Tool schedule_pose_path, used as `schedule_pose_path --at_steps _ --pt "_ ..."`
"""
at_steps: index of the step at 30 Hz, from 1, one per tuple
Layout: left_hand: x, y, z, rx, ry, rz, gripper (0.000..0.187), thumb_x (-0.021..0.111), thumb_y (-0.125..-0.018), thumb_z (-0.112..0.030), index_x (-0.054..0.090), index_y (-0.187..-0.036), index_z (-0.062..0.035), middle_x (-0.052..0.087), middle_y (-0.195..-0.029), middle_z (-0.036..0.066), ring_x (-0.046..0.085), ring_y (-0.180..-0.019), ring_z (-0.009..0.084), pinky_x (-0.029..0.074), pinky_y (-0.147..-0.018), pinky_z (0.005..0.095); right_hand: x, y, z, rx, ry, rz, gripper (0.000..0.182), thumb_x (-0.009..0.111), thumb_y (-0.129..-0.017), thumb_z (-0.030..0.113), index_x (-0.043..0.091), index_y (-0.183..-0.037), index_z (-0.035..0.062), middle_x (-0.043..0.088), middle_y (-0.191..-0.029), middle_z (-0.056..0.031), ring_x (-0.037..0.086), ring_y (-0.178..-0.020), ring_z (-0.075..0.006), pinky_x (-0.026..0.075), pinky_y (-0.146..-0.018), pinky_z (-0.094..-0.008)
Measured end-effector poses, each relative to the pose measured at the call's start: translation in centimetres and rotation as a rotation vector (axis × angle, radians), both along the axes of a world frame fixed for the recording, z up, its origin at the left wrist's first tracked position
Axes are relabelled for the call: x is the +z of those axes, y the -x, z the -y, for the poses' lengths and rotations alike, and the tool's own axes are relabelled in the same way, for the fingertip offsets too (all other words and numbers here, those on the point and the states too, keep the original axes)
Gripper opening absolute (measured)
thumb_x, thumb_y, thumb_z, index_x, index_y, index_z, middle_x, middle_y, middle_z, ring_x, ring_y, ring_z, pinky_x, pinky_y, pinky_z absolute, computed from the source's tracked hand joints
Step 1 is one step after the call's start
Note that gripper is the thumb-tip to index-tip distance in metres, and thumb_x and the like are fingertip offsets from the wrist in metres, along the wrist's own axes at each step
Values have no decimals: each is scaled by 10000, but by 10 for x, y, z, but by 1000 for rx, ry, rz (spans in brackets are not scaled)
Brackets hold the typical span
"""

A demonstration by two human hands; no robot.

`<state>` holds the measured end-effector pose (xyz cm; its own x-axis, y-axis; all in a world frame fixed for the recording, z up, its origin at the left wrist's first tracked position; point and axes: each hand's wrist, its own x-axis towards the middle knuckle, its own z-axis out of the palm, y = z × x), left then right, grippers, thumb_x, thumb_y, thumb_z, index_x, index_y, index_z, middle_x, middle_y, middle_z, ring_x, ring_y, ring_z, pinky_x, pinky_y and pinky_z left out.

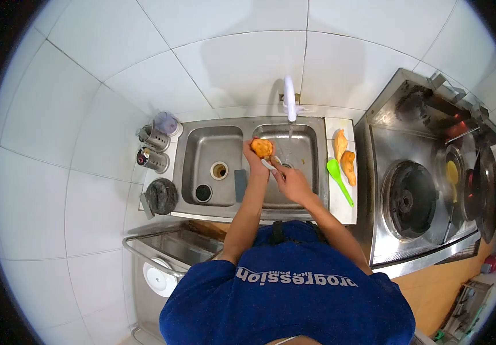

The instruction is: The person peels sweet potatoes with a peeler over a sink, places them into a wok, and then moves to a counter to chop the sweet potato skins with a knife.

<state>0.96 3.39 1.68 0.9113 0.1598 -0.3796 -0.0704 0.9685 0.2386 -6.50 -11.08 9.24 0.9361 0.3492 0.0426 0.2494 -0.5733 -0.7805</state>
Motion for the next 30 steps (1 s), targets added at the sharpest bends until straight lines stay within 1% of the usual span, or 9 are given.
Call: schedule_pose_path --at_steps 4,6,10,15,19,21,24,27,30 --pt "1 -4 3 59 -39 -79 168 570 -855 -262 602 -932 -117 617 -954 68 620 -911 235 542 -858 407 14 -13 5 -62 -151 -5 371 535 -946 287 606 -1284 153 606 -725 -279 622 -704 -425 491 -668 -472" --pt "27 9 6 -102 -64 -8 131 586 -871 -220 594 -936 -106 630 -989 79 629 -940 237 545 -871 413 39 -26 8 -141 -101 -99 373 537 -946 286 604 -1288 152 596 -728 -284 622 -703 -420 485 -658 -460" --pt "23 5 16 -90 -243 90 139 602 -883 -176 567 -994 -99 631 -984 77 616 -970 231 521 -869 372 39 -31 10 -175 -174 17 376 536 -947 286 603 -1289 145 575 -689 -276 608 -651 -412 464 -620 -453" --pt "1 -3 10 -89 -85 25 116 560 -928 -205 579 -926 -90 624 -851 57 623 -841 221 539 -798 387 34 -22 14 -136 -81 -92 391 535 -948 291 590 -1302 132 589 -691 -271 617 -665 -415 474 -639 -457" --pt "1 -5 8 -115 -140 57 146 537 -923 -226 572 -901 -86 613 -856 68 612 -812 217 533 -833 414 11 -12 11 -95 -21 -93 392 526 -949 280 590 -1302 123 606 -700 -262 618 -672 -417 474 -640 -457" --pt "7 -4 4 -13 -68 -45 217 484 -954 -276 562 -887 -85 614 -852 70 613 -808 226 535 -823 408 -6 -3 14 47 47 37 400 537 -955 297 570 -1323 143 594 -706 -253 583 -598 -326 468 -627 -390" --pt "12 -6 -2 -24 -192 -55 306 431 -984 -337 560 -882 -79 615 -845 73 614 -812 232 537 -822 418 -7 -4 12 -33 -133 6 390 532 -963 276 569 -1325 136 578 -657 -226 554 -554 -312 453 -595 -394" --pt "16 -3 4 55 -210 -145 348 402 -998 -374 558 -897 -80 620 -849 74 614 -815 242 540 -815 452 46 -18 9 -132 -97 -176 395 524 -954 277 580 -1314 124 618 -756 -253 629 -683 -379 465 -657 -447" --pt "7 -7 10 45 -64 -48 345 390 -999 -370 558 -926 -77 628 -865 80 617 -823 244 542 -817 459 20 -20 -2 -116 -95 -149 384 529 -954 265 586 -1308 127 605 -749 -261 621 -665 -365 464 -642 -437"
